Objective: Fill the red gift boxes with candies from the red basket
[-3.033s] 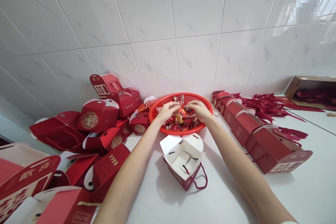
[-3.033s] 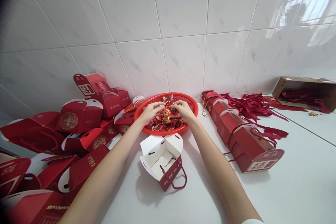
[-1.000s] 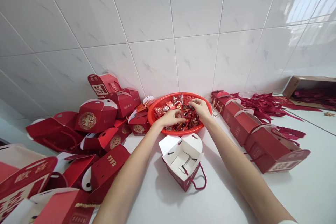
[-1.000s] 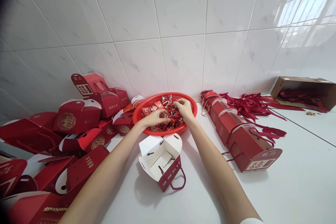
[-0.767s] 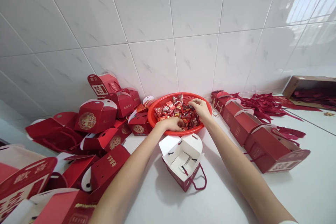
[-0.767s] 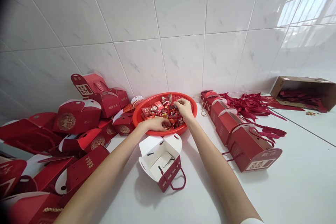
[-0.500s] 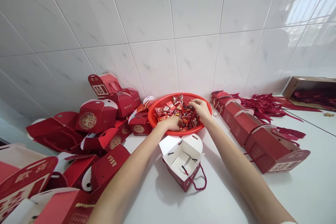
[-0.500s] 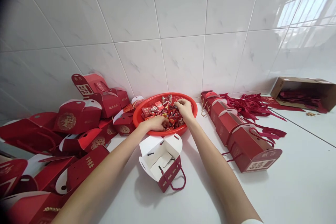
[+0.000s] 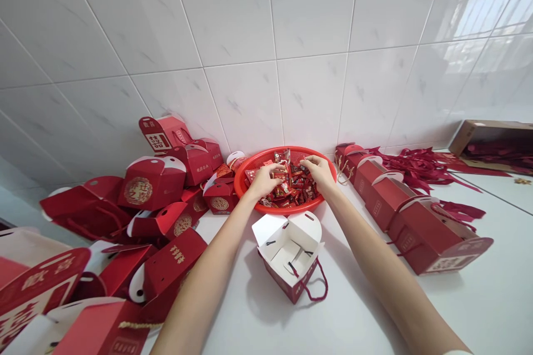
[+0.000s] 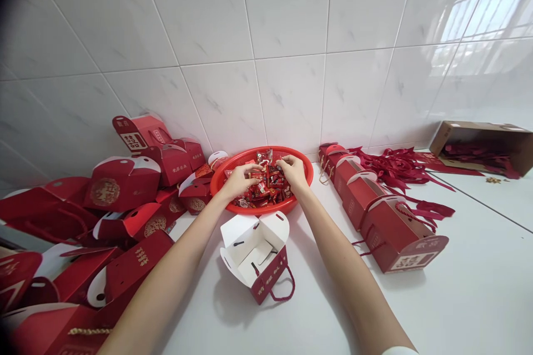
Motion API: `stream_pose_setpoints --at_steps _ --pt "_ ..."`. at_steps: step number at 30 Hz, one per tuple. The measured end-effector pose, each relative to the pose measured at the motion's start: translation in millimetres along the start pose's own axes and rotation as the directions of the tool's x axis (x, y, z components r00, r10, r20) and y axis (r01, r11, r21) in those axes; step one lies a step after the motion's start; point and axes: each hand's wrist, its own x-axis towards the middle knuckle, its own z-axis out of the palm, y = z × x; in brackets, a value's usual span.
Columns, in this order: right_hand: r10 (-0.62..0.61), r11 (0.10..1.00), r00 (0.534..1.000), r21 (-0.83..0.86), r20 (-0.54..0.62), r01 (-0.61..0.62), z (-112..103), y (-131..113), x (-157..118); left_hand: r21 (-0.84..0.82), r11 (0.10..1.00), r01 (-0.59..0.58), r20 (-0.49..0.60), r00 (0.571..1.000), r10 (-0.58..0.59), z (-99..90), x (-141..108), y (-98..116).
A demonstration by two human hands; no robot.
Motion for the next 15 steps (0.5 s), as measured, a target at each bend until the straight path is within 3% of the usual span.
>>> stream_pose_setpoints --at_steps 8,15 --pt "-0.014 1.000 1.000 -0.017 0.021 0.014 -0.9 0.9 0.1 -0.127 0.992 0.025 -0.096 0.995 -0.038 0.2 -0.2 -0.2" --pt "-0.013 1.000 0.984 0.000 0.175 0.014 -1.1 -0.6 -2.8 -0.203 0.979 -0.012 -0.163 0.986 -0.021 -0.6 -0.7 2.8"
